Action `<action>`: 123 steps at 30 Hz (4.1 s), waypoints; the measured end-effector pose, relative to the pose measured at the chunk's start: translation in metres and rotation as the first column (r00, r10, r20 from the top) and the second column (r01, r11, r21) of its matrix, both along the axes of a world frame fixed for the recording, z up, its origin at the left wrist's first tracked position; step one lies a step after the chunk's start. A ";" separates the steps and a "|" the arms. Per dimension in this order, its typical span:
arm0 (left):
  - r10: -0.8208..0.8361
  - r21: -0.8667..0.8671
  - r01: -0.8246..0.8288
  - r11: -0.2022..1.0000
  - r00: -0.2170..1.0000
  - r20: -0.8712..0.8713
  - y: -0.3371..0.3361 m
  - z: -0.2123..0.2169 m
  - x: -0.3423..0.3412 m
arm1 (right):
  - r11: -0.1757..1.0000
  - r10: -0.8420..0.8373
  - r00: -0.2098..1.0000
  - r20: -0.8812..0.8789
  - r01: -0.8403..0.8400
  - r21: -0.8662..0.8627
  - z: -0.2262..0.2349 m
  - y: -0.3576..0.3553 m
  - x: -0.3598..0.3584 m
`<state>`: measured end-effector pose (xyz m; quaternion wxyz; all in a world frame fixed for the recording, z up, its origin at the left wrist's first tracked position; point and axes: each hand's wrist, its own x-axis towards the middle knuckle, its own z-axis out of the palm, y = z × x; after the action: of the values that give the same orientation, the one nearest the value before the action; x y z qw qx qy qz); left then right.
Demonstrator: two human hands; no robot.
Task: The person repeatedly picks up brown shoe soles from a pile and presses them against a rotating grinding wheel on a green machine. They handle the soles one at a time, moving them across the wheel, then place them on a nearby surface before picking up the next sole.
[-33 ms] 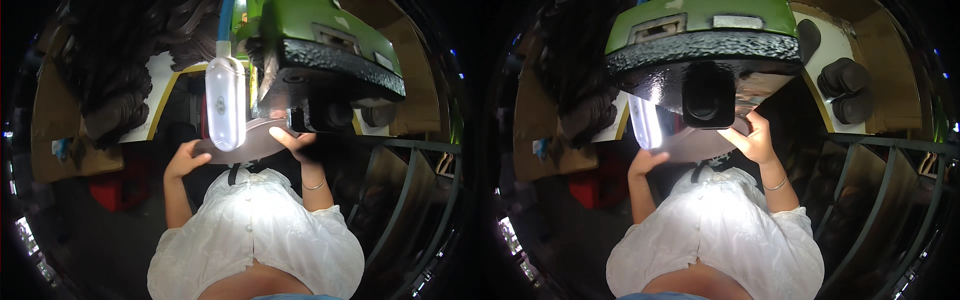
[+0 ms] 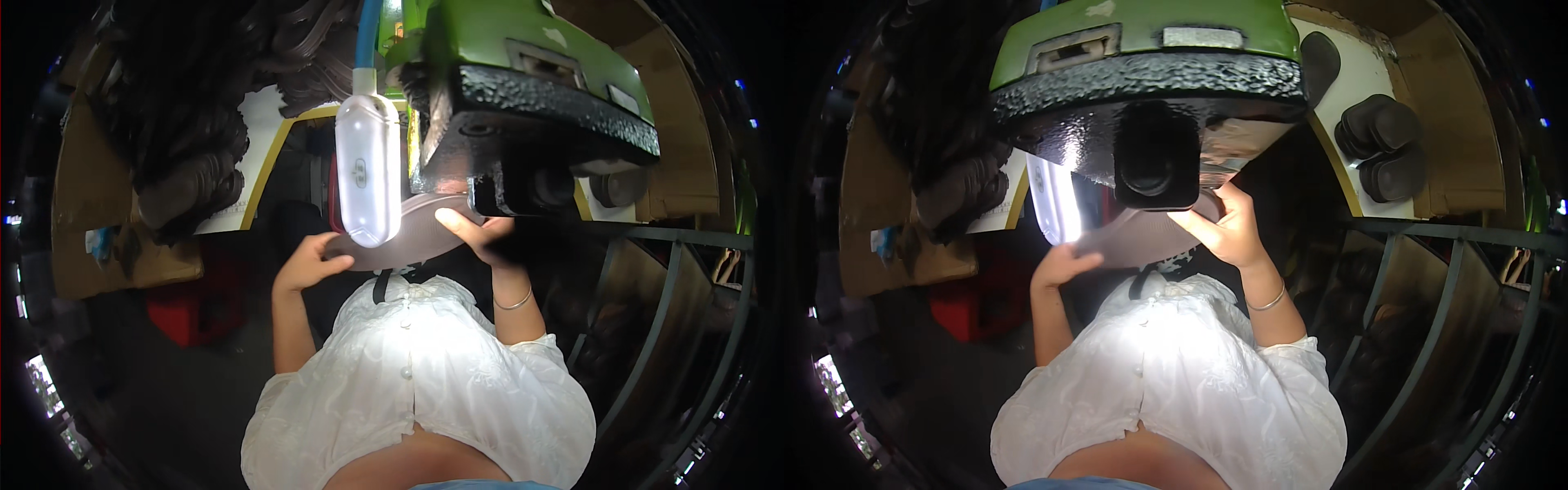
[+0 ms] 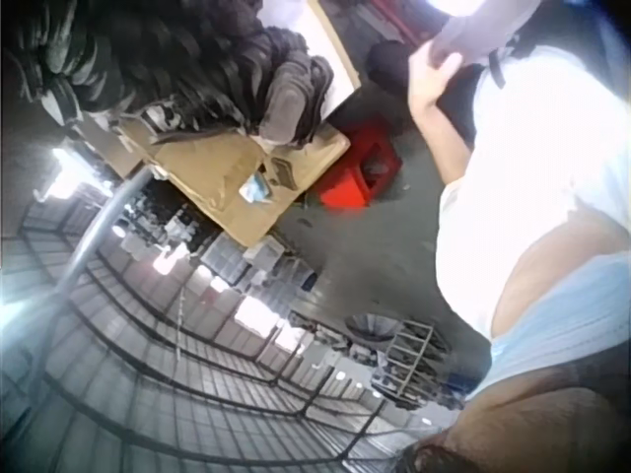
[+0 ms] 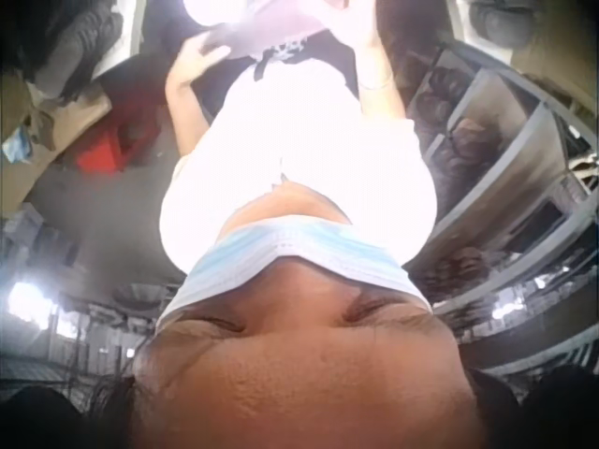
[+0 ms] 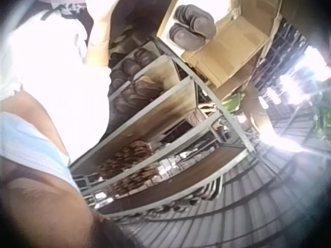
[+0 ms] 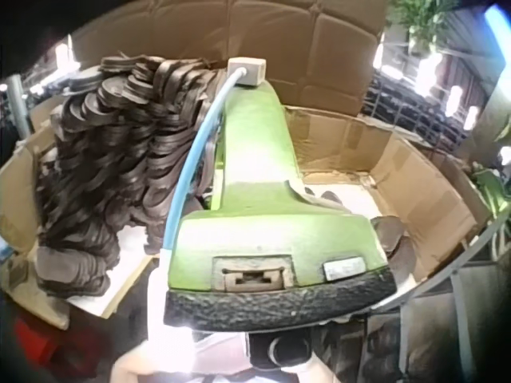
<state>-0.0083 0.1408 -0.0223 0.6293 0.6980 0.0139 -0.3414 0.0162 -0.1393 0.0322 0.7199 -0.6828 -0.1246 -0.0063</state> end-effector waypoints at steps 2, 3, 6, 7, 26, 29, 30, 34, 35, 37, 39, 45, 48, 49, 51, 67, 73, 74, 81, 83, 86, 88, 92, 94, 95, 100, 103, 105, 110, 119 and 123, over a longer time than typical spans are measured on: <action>-0.175 -0.039 0.177 0.983 0.984 0.045 -0.020 -0.009 0.001 | 0.997 0.025 1.000 -0.003 -0.025 -0.067 0.002 0.003 0.002; -0.286 0.023 0.286 0.958 0.944 0.167 -0.030 -0.023 0.002 | 0.998 0.028 1.000 -0.014 -0.029 -0.051 0.001 0.004 0.003; -0.412 0.183 0.369 0.911 0.842 0.349 -0.075 -0.022 0.001 | 0.998 0.058 0.997 -0.046 -0.060 -0.032 -0.007 0.002 0.008; -0.265 0.072 0.257 0.964 0.884 0.385 -0.092 -0.014 0.002 | 0.997 0.069 0.996 -0.059 -0.071 -0.029 -0.009 0.000 0.009; 0.330 -0.301 -0.242 0.922 0.898 0.290 -0.110 0.022 0.003 | 0.951 0.031 0.922 -0.386 0.092 0.296 -0.072 -0.125 -0.047; 0.293 -0.353 -0.211 0.911 0.935 0.199 -0.102 0.028 -0.001 | 0.928 -0.073 0.940 -0.333 0.187 0.323 -0.056 -0.125 -0.026; 0.310 -0.411 -0.229 0.883 0.940 0.143 -0.099 0.027 -0.003 | 0.940 -0.044 0.938 -0.344 0.155 0.302 -0.041 -0.119 -0.017; 0.287 -0.450 -0.190 0.873 0.945 0.158 -0.073 0.008 -0.006 | 0.968 -0.073 0.981 -0.181 0.114 0.222 -0.023 -0.081 0.001; 0.400 -0.441 -0.300 0.846 0.903 0.154 -0.069 0.003 -0.009 | 0.982 -0.068 0.988 -0.137 0.091 0.166 -0.030 -0.077 0.005; 0.408 -0.426 -0.325 0.844 0.905 0.118 -0.053 0.004 -0.010 | 0.997 -0.059 0.997 -0.046 0.061 0.053 -0.036 -0.063 0.014; 0.415 -0.375 -0.338 0.863 0.899 0.143 -0.032 0.001 -0.012 | 0.998 -0.052 0.999 0.009 0.052 -0.032 -0.024 -0.038 0.009; 0.412 -0.276 -0.350 0.895 0.887 0.210 0.003 -0.024 -0.019 | 0.998 0.009 0.998 -0.057 -0.006 0.058 0.002 0.012 0.001; 0.212 -0.127 -0.194 0.973 0.967 0.145 -0.008 -0.041 -0.021 | 0.997 0.023 0.994 -0.111 -0.014 0.081 -0.003 0.019 0.003; 0.100 -0.095 -0.086 0.992 0.983 0.154 -0.017 -0.043 -0.019 | 0.997 0.040 0.992 -0.119 -0.031 0.073 -0.005 0.019 0.003; -0.104 -0.045 0.108 0.993 0.991 0.079 -0.044 -0.047 -0.018 | 0.996 0.041 0.993 -0.115 -0.031 0.087 -0.005 0.020 0.003; -0.071 0.269 -0.097 0.958 0.830 0.554 -0.071 -0.030 0.011 | 0.642 -0.766 0.624 0.154 0.735 0.218 -0.007 -0.124 0.090; 0.162 0.200 -0.428 0.881 0.672 0.722 -0.035 0.001 0.031 | 0.714 -0.700 0.712 0.056 0.695 0.083 -0.094 -0.139 0.141; 0.173 0.226 -0.437 0.871 0.702 0.691 -0.029 0.000 0.029 | 0.702 -0.711 0.701 -0.056 0.712 -0.015 -0.096 -0.137 0.137; 0.276 0.240 -0.452 0.859 0.805 0.526 -0.014 -0.026 0.010 | 0.678 -0.612 0.758 -0.225 0.650 0.343 -0.056 -0.092 0.142; 0.303 0.197 -0.452 0.870 0.805 0.510 -0.017 -0.034 0.009 | 0.657 -0.623 0.765 -0.165 0.626 0.421 -0.051 -0.090 0.148; 0.274 0.216 -0.433 0.875 0.811 0.517 -0.025 -0.016 0.007 | 0.773 -0.553 0.828 -0.096 0.553 0.310 -0.058 -0.082 0.166; 0.242 0.199 -0.442 0.875 0.753 0.612 -0.023 -0.003 0.012 | 0.821 -0.527 0.848 -0.053 0.524 0.224 -0.065 -0.080 0.173; 0.114 0.178 -0.696 0.696 0.351 0.930 0.010 0.006 0.040 | 0.850 -0.525 0.851 -0.009 0.524 0.048 -0.092 -0.086 0.164; -0.091 0.220 -0.876 0.430 0.200 0.976 0.045 0.014 0.057 | 0.847 -0.528 0.849 0.018 0.528 -0.064 -0.111 -0.086 0.155; -0.148 0.297 -0.923 0.243 0.267 0.952 0.057 0.025 0.060 | 0.838 -0.531 0.847 0.033 0.530 -0.127 -0.122 -0.086 0.148; 0.076 0.588 -0.799 0.123 0.599 0.797 0.130 0.033 0.059 | 0.780 -0.522 0.850 0.068 0.508 -0.366 -0.167 -0.084 0.104; -0.037 0.547 -0.830 0.106 0.546 0.837 0.147 0.032 0.053 | 0.765 -0.507 0.861 0.038 0.471 -0.439 -0.177 -0.091 0.075; -0.125 0.432 -0.901 0.038 0.424 0.897 0.135 0.039 0.050 | 0.775 -0.463 0.886 0.012 0.411 -0.480 -0.179 -0.092 0.062; -0.069 -0.013 -0.827 0.561 -0.063 0.996 0.030 0.060 0.017 | 0.712 -0.124 0.992 0.023 0.105 -0.694 -0.140 -0.030 0.019; 0.375 -0.212 -0.309 0.927 0.737 0.562 -0.094 0.028 -0.010 | 0.913 -0.020 0.998 0.061 0.043 -0.405 -0.119 0.008 -0.014; 0.324 -0.259 -0.217 0.941 0.799 0.507 -0.102 0.004 0.004 | 0.909 0.272 0.828 -0.491 -0.389 -0.151 -0.128 -0.014 -0.040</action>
<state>-0.0040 0.0386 -0.0182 0.7125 0.6939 -0.0973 -0.0359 -0.0240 -0.1531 -0.0959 0.6288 -0.7158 -0.0678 0.2962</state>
